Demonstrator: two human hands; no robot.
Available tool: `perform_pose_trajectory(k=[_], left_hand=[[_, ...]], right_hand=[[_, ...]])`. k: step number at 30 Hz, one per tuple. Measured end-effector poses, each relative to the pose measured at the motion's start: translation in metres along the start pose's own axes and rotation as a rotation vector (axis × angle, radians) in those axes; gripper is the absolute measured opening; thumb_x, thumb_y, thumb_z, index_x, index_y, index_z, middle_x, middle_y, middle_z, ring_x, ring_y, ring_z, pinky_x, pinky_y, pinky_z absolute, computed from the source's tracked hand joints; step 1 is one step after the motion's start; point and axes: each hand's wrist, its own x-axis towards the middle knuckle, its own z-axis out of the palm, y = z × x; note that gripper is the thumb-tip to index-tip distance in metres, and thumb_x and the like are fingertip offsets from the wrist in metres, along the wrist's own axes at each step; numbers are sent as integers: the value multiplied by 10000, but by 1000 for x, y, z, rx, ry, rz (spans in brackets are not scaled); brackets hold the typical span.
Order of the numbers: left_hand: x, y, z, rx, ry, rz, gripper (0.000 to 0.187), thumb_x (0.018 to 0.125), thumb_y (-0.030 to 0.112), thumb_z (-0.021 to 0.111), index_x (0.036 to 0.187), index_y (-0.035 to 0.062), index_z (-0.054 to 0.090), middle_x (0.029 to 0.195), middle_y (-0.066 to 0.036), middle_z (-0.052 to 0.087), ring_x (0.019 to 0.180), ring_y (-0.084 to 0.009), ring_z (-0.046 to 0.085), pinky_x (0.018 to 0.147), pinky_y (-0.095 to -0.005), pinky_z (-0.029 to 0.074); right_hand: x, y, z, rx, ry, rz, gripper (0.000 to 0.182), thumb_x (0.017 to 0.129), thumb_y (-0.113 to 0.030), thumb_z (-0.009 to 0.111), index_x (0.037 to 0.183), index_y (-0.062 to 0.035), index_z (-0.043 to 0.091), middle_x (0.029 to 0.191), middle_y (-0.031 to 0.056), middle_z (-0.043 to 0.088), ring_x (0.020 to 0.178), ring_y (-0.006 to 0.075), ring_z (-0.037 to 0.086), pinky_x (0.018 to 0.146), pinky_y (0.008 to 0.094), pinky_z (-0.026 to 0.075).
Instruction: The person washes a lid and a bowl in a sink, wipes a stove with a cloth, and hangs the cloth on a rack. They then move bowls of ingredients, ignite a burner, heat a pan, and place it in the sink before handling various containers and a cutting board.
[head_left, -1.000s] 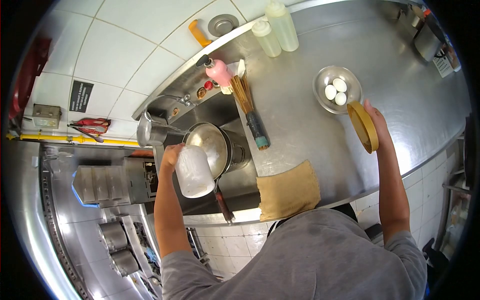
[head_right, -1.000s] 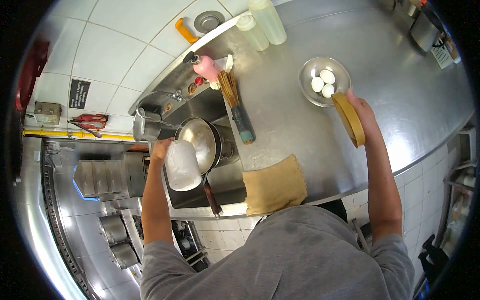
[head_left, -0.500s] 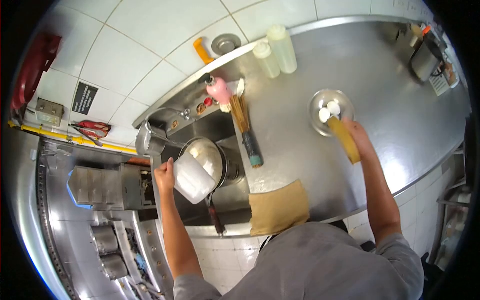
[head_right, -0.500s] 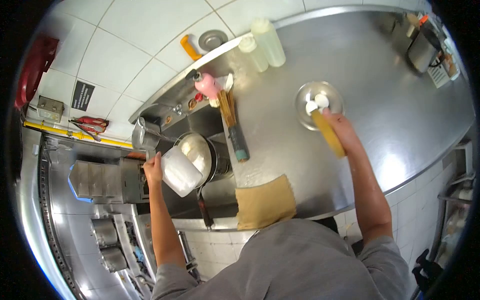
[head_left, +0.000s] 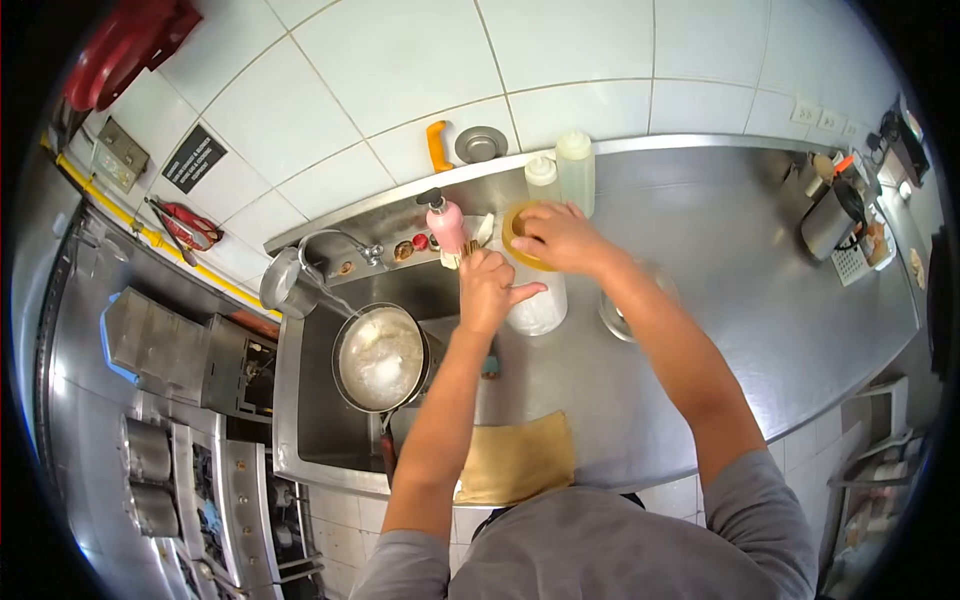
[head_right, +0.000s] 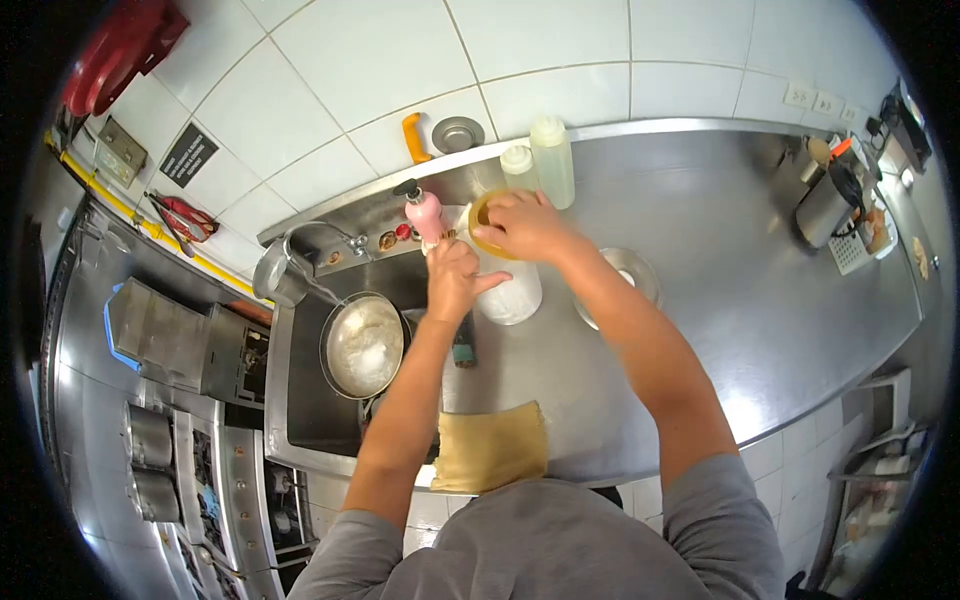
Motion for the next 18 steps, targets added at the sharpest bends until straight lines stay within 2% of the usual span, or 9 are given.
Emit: perform_pose_trajectory(k=[1,2,4,5,8,11,13,17,18], left_hand=[[0,2,9,10,2,-38,510,520,336,882,646,54,476,921,-100,563,924,-289,508,793,-402,416],[0,5,18,12,11,-39,510,520,336,882,646,54,476,921,-100,563,924,-289,508,793,-402,416],[-10,8,33,-170,269,-261,755,478,314,912,1048,23,512,1265,-186,438,1112,-347,444,946,-456,393],[-15,8,41,-351,210,-411,988,460,288,921,1241,16,381,1419,-274,282,1296,-444,326,1084,-497,277],[-22,9,51,-311,161,-421,1144,480,283,917,1385,-3,280,1469,-284,195,1363,-453,222,1114,-497,235],[-24,0,54,-393,219,-392,1137,572,216,886,1450,5,197,1505,-278,126,1402,-435,144,1129,-474,216],[-26,-3,53,-353,135,-398,1078,598,188,866,1442,6,220,1507,-273,127,1401,-432,150,1131,-467,214],[-20,-9,59,-189,50,-398,931,672,181,815,1416,29,276,1499,-256,193,1364,-417,258,1103,-454,285],[-12,-13,62,-120,32,-406,885,694,190,801,1400,19,296,1498,-247,213,1354,-411,286,1094,-438,307]], right_hand=[[3,8,10,-95,13,-14,375,923,-408,502,971,-68,655,1173,83,576,1217,301,462,1052,496,271],[3,12,14,-101,14,-20,375,923,-408,502,971,-68,655,1173,83,576,1217,301,462,1052,496,271],[-5,13,25,-229,43,-35,341,934,-385,472,1014,-103,645,1215,67,567,1274,314,427,1066,532,260],[-6,11,28,-225,37,-36,341,934,-385,472,1014,-103,645,1215,67,567,1274,314,427,1066,532,260],[0,2,43,-419,17,-200,334,936,-356,454,1027,-92,638,1269,64,552,1296,329,413,1067,560,260],[12,-5,70,-194,-131,-38,301,918,-308,475,1030,-75,629,1261,70,563,1286,328,429,1067,586,259],[10,-3,79,-246,55,-149,296,909,-284,475,1042,-61,616,1225,74,587,1268,322,450,1067,575,269],[31,15,76,-163,14,-54,232,880,-198,521,1053,-71,609,1207,80,595,1243,318,478,1053,519,325],[39,27,78,103,163,-27,267,884,-178,544,1130,-83,582,1244,83,571,1260,300,460,1064,469,318]])
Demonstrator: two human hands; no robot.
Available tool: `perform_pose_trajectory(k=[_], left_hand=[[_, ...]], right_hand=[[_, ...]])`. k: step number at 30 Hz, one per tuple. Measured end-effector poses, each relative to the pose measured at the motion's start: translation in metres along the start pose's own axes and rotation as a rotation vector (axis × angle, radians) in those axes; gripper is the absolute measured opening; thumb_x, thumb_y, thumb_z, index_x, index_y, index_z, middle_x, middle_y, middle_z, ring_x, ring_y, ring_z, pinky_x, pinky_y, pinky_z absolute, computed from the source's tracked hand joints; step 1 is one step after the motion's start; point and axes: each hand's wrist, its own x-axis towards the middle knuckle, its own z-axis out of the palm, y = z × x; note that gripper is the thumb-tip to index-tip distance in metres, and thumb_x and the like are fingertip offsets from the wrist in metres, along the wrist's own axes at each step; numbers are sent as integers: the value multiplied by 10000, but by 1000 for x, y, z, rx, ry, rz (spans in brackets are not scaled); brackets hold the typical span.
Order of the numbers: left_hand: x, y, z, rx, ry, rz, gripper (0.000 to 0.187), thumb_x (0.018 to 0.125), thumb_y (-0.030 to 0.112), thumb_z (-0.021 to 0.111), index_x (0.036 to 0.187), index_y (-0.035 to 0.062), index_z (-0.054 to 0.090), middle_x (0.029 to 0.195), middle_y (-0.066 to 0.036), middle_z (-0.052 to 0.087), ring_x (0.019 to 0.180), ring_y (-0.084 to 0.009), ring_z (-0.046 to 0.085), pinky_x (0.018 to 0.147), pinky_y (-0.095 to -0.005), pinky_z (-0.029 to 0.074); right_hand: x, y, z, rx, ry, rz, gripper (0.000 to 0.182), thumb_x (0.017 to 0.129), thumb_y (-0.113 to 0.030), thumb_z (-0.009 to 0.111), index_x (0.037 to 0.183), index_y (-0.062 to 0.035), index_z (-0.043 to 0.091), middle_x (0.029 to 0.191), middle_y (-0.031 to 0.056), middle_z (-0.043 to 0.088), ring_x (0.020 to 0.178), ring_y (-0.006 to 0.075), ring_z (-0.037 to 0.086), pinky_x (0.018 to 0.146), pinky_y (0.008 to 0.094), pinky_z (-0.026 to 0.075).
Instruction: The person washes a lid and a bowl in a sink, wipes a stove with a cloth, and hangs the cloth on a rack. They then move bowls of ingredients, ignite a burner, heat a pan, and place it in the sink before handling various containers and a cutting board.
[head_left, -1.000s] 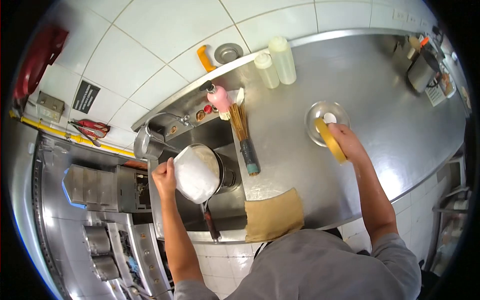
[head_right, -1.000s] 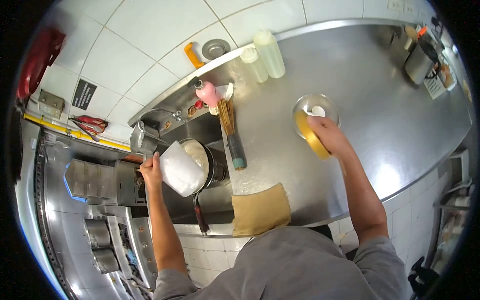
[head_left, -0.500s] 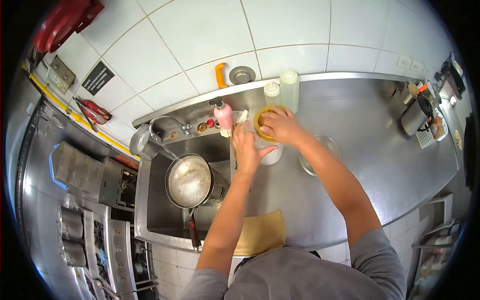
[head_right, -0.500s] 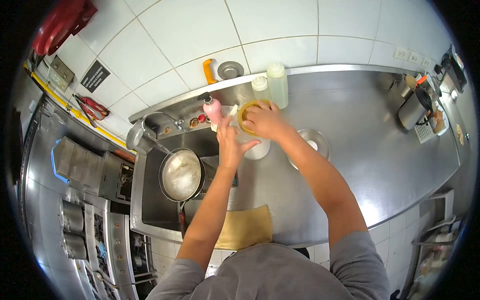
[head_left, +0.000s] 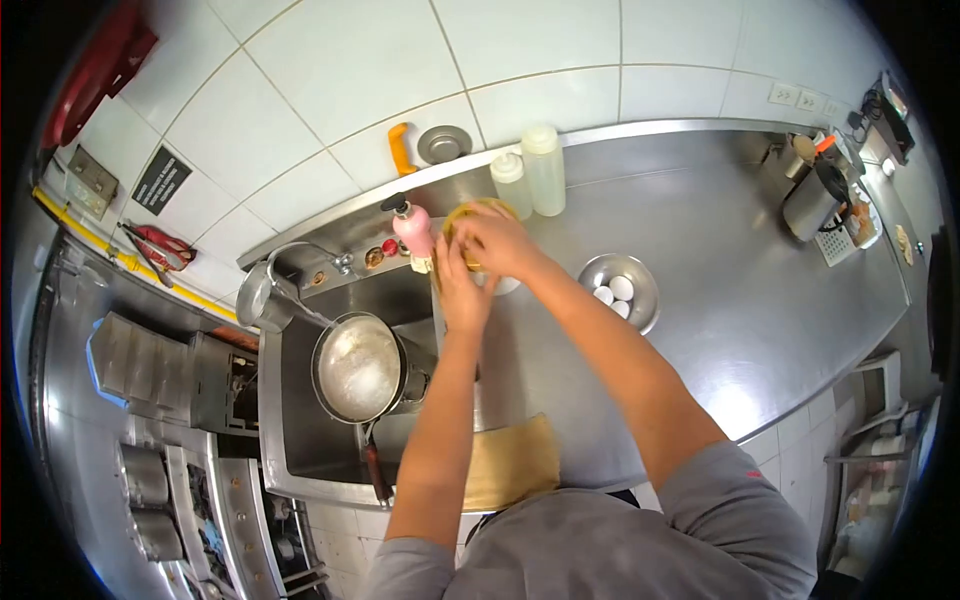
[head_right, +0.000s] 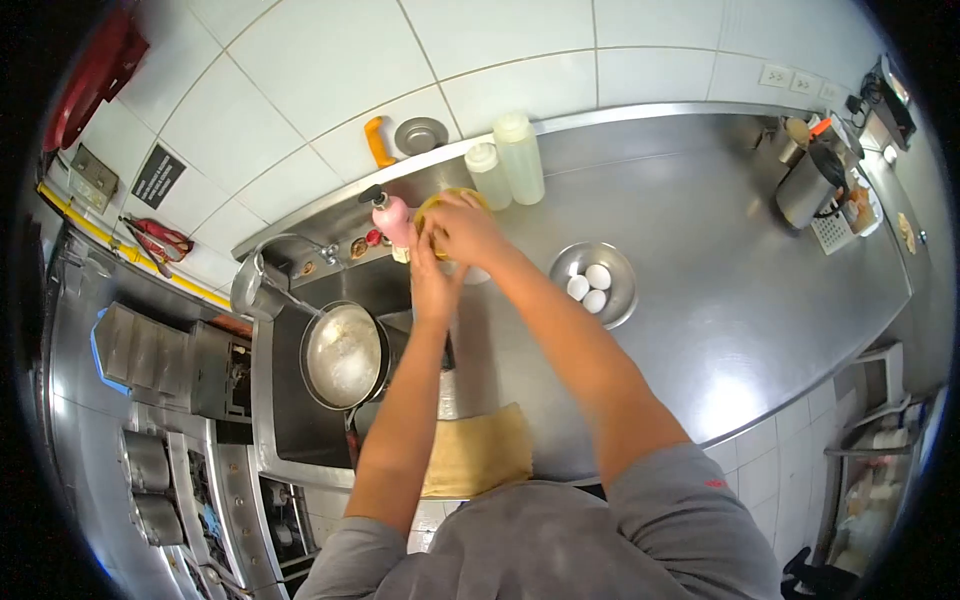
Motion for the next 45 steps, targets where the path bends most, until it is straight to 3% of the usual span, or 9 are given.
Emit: perform_pose_trajectory(k=[4,7,10,15,21,30,38,41,45], left_hand=[[29,-7,-5,114,-130,-33,701,759,148,729,1349,1,379,1436,-253,329,1324,-378,346,1057,-422,350],[37,-47,16,17,16,-64,601,814,105,653,1336,-5,376,1345,-254,426,1226,-377,447,963,-403,420],[18,-41,13,-142,187,-142,520,843,51,585,1319,-20,391,1242,-235,502,1130,-357,515,917,-392,436],[-88,2,-12,-365,-258,-89,434,857,75,620,1259,-4,476,1308,-189,497,1088,-304,560,950,-371,438],[-204,54,-96,-569,-749,-140,368,861,177,649,1212,107,563,1298,-122,520,1013,-277,576,866,-379,488],[-301,35,-156,-33,-588,-11,422,743,247,730,1139,146,626,1359,-31,449,1218,-311,424,979,-451,352],[-332,3,-167,-222,-401,-14,197,780,242,711,899,93,660,1307,-105,513,1291,-369,398,1004,-470,345],[-338,-6,-206,-164,-303,-37,211,802,257,702,920,89,657,1250,-108,548,1255,-347,428,999,-465,352],[-350,-27,-265,-245,-161,-251,196,846,235,669,961,78,645,1136,-91,603,1101,-295,525,926,-411,425]], right_hand=[[-37,-5,-53,701,353,460,298,825,-67,598,1119,-92,564,1204,97,587,1160,288,538,981,367,414],[-120,40,-96,196,550,442,421,834,-81,607,1244,-59,514,1209,127,576,1158,260,533,972,355,419],[-219,86,-130,-11,553,687,557,872,-223,621,1355,-26,425,1239,186,544,1142,259,542,968,364,426],[-265,43,-136,537,155,1200,566,899,-304,571,1320,32,396,784,109,611,589,174,594,525,296,484],[-229,50,-89,525,190,1193,264,875,-190,471,1057,0,463,750,104,582,528,151,556,465,283,453],[-22,14,-89,852,119,726,186,881,-246,517,920,-65,503,692,57,574,504,98,509,425,218,392],[42,100,8,870,1,832,271,917,-395,518,1017,-145,545,892,29,690,635,43,531,512,198,383],[50,135,23,1048,-59,858,552,933,-478,490,1355,-128,435,1276,111,570,1205,199,455,1057,331,271],[24,105,11,1060,26,837,706,916,-535,501,1484,-192,258,1404,124,464,1311,267,348,1123,370,161]])
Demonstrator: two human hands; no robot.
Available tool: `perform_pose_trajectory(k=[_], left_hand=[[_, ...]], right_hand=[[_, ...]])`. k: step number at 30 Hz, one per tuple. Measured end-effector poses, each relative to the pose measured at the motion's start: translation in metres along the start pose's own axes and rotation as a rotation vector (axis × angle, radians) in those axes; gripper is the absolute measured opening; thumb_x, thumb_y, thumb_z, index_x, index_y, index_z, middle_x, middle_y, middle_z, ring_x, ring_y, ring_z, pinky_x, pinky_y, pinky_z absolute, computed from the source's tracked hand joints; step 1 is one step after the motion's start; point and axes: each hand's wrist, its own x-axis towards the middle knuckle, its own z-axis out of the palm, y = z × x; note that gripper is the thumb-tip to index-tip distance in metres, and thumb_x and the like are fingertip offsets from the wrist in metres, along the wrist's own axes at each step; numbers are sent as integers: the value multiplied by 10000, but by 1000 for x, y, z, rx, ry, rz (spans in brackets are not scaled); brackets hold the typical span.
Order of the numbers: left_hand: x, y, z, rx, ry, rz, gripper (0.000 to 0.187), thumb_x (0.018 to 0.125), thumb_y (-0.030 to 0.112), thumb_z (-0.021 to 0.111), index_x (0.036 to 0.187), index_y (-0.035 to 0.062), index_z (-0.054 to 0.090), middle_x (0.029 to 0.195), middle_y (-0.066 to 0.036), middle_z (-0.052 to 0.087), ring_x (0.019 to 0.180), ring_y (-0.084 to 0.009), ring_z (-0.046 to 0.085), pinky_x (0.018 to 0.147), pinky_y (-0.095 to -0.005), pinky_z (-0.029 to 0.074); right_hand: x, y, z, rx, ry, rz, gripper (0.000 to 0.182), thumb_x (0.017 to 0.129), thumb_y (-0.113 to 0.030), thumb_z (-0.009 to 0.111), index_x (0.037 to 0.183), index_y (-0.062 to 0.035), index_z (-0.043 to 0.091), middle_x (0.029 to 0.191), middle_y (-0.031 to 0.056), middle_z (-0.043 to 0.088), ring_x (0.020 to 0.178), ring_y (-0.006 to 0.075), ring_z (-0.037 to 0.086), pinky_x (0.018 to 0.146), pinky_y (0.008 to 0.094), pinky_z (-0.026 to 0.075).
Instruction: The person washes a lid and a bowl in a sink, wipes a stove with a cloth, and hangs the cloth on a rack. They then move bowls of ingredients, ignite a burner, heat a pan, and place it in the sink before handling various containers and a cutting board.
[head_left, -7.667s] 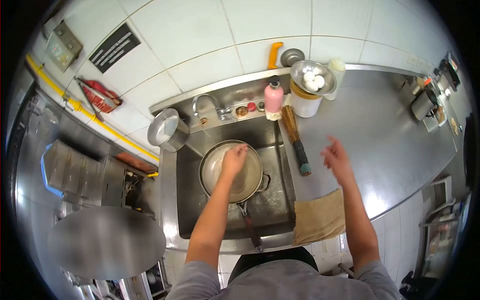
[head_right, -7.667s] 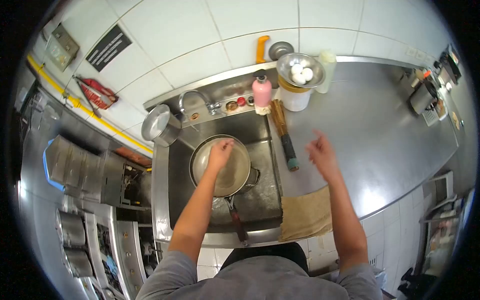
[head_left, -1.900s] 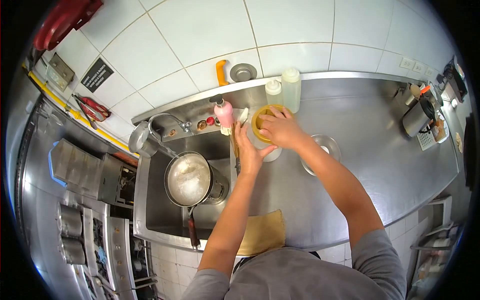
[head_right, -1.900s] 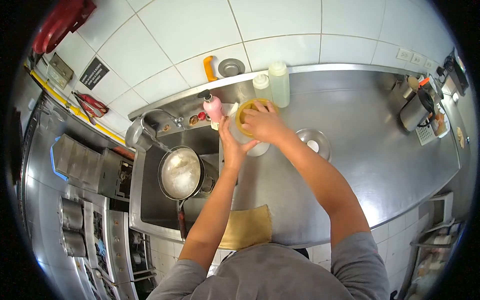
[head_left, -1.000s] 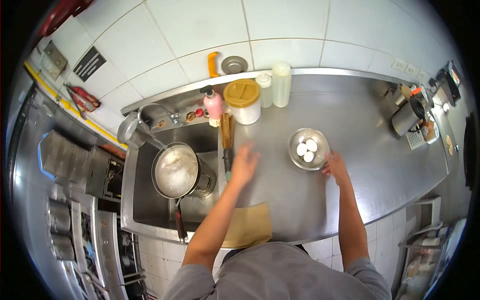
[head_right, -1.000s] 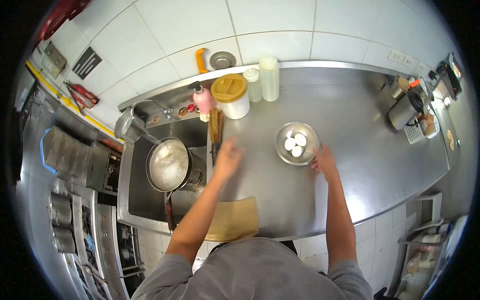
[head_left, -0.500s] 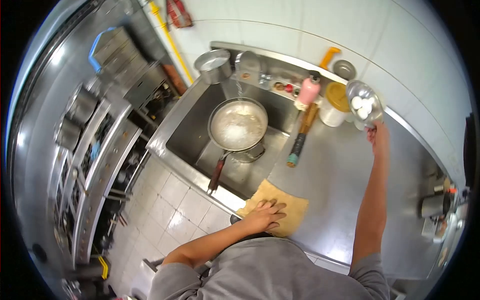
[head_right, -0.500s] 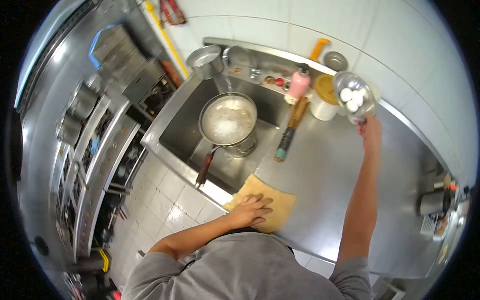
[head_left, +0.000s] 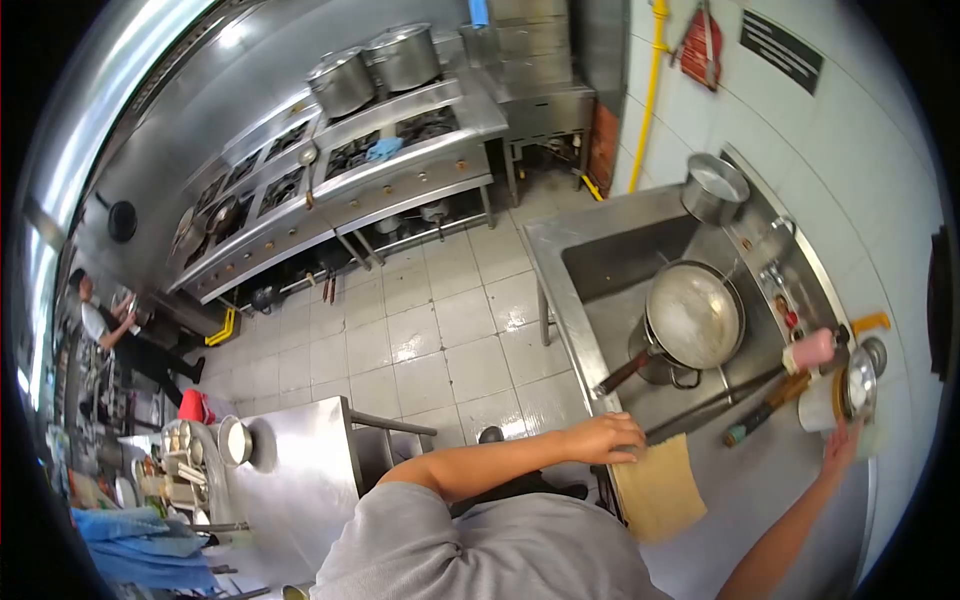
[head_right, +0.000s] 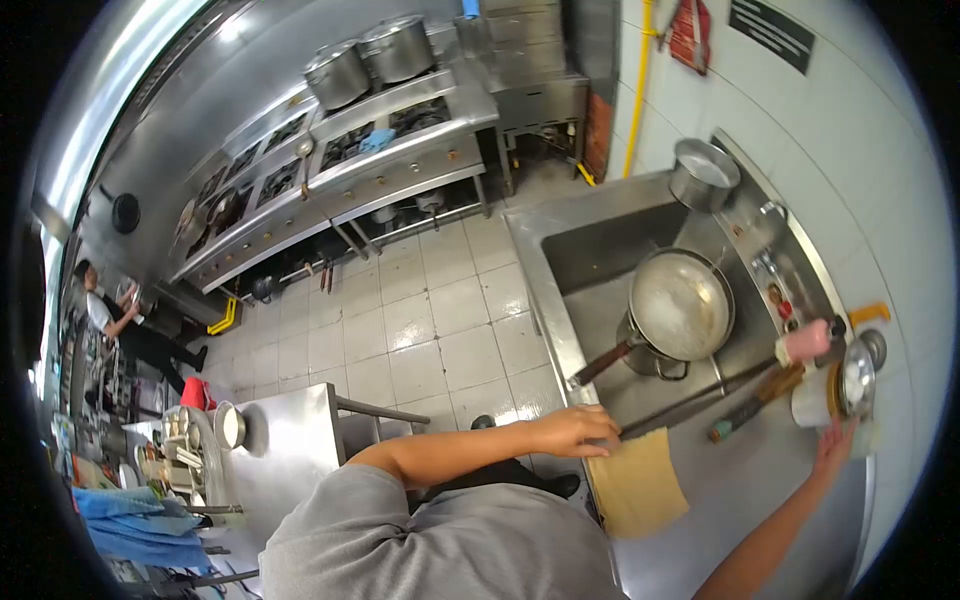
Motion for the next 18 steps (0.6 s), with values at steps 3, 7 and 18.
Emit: perform_pose_trajectory(k=[3,7,18], left_hand=[[-35,-19,-43,2,219,-21,171,866,184,651,984,60,634,1043,-85,628,964,-289,579,845,-371,473],[-117,-68,-89,-32,424,-341,143,864,118,642,989,48,640,950,-101,612,891,-268,598,795,-348,490],[-309,-94,-212,89,783,-713,279,846,78,583,1123,105,607,1084,-82,594,856,-239,576,756,-334,487]], right_hand=[[-48,23,-2,19,178,14,661,887,-552,551,1379,-130,422,1355,60,492,1094,119,447,917,292,364],[-145,67,72,-29,38,86,510,902,-410,592,1307,-116,496,883,-18,584,748,65,522,642,228,435],[-377,194,518,-278,-856,142,284,971,-182,513,1233,-76,490,781,15,557,587,77,498,515,210,418]])
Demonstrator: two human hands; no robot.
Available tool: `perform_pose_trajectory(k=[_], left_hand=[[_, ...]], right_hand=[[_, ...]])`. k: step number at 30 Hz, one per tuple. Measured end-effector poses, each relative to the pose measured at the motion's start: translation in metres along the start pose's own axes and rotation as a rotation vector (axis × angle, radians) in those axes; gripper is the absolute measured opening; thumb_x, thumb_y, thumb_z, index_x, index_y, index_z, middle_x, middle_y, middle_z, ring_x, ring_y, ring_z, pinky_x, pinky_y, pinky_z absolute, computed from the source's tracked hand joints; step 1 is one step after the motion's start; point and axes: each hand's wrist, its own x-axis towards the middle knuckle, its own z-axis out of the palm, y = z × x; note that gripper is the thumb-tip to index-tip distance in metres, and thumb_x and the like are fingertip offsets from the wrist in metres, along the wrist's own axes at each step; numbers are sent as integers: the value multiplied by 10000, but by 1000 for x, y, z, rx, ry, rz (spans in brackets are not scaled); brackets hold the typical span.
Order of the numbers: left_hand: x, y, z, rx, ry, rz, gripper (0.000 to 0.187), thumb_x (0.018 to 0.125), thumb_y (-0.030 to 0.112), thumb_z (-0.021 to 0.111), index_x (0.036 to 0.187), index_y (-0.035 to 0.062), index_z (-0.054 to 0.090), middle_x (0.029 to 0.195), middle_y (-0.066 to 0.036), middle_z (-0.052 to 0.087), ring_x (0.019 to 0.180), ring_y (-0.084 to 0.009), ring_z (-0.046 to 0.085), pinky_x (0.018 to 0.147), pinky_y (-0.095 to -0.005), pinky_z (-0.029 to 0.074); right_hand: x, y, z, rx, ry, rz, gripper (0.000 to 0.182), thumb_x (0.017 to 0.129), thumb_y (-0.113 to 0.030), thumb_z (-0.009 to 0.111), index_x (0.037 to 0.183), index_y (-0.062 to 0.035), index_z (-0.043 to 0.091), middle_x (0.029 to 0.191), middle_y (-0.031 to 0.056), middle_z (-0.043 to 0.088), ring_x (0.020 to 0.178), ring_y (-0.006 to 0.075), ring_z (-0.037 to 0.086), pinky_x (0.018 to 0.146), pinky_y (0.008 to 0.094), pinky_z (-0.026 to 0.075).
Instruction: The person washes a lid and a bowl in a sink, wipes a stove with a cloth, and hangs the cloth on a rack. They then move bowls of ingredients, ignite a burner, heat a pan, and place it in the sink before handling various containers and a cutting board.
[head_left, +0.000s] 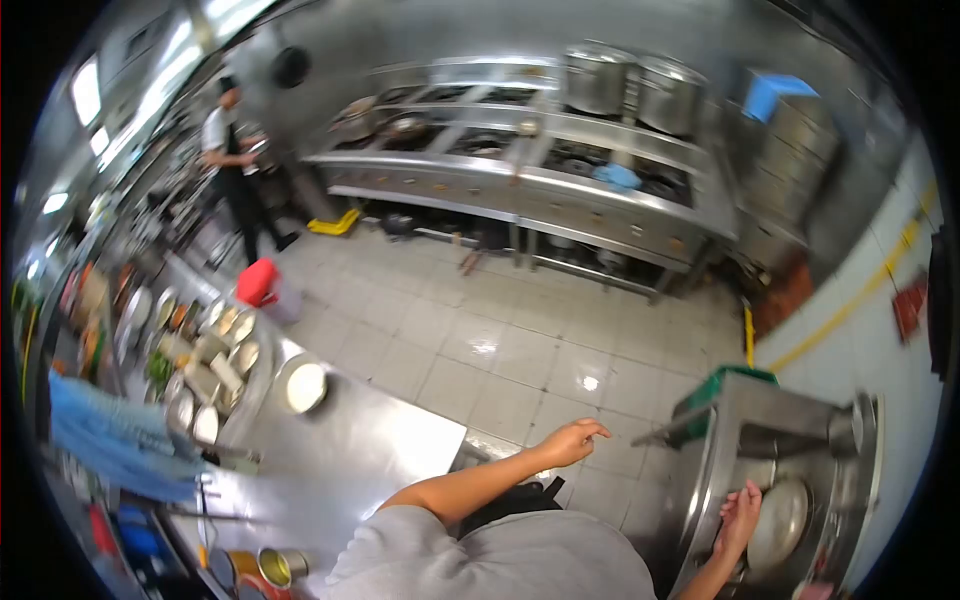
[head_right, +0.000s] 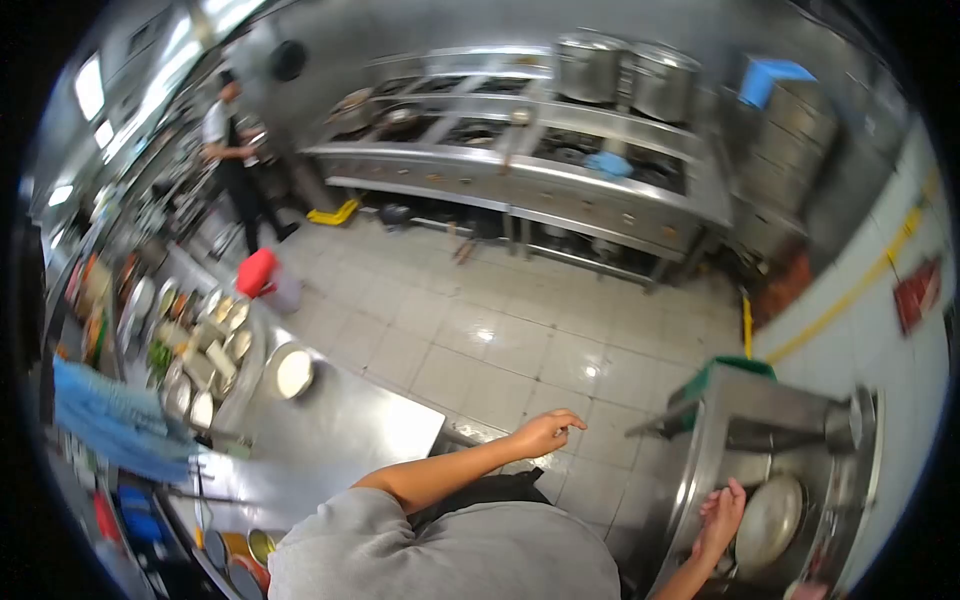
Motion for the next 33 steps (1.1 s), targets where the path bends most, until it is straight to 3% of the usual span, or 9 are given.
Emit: perform_pose_trajectory(k=[7,12,15,19,22,25,28,32,33], left_hand=[[-60,-30,-93,-55,370,-233,205,860,134,625,1061,95,604,1073,-67,588,872,-217,578,750,-329,491],[-106,-67,-141,55,799,-252,132,874,156,631,956,68,577,1075,-72,584,833,-187,579,731,-304,486],[-136,-67,-187,74,1161,-357,200,869,117,607,1066,85,596,1020,-65,598,818,-151,565,708,-272,475],[-196,-73,-230,29,1655,-528,326,880,91,578,1205,102,560,995,-23,579,702,-79,537,639,-223,451],[-238,-39,-256,48,2024,-364,333,898,151,601,1210,69,519,994,-28,580,726,-92,582,572,-225,456],[-286,-11,-277,106,2330,-410,313,909,175,597,1187,54,518,1008,-27,578,703,-90,566,538,-221,448],[-347,1,-293,145,2560,-380,279,915,164,577,1170,61,533,974,-28,589,671,-77,540,514,-214,433],[-449,-2,-316,1148,2294,-861,256,889,121,557,1131,45,594,980,-66,626,830,-182,591,747,-318,484],[-457,11,-324,1098,2318,-1080,272,883,122,549,1130,22,601,1026,-118,638,959,-243,591,869,-357,451]], right_hand=[[92,79,176,-343,-686,204,235,967,-202,522,1169,-84,505,789,37,599,573,90,546,503,219,459],[164,227,171,-747,-1002,560,169,957,-255,517,860,-118,528,642,20,544,472,140,501,388,267,399],[178,241,167,-1328,-1229,69,245,951,-300,476,848,-87,539,660,57,582,539,178,577,447,325,456],[306,319,143,-1501,-1489,114,276,939,-328,470,879,-72,554,710,83,606,542,195,578,452,334,461],[399,351,179,-1505,-1548,176,306,931,-349,465,901,-61,566,747,103,625,543,208,578,456,341,464],[437,286,292,-1363,-1141,474,265,926,-291,455,848,-59,554,663,85,571,466,193,523,381,337,414],[467,259,401,-1072,-918,433,258,886,-233,438,702,-75,524,528,69,508,402,181,484,368,312,395],[413,202,539,-802,-1078,330,217,921,-211,520,1068,-51,532,786,62,598,527,125,527,398,249,394],[405,200,563,-799,-1148,323,261,912,-197,546,1126,-49,525,829,65,611,544,119,534,411,246,403]])
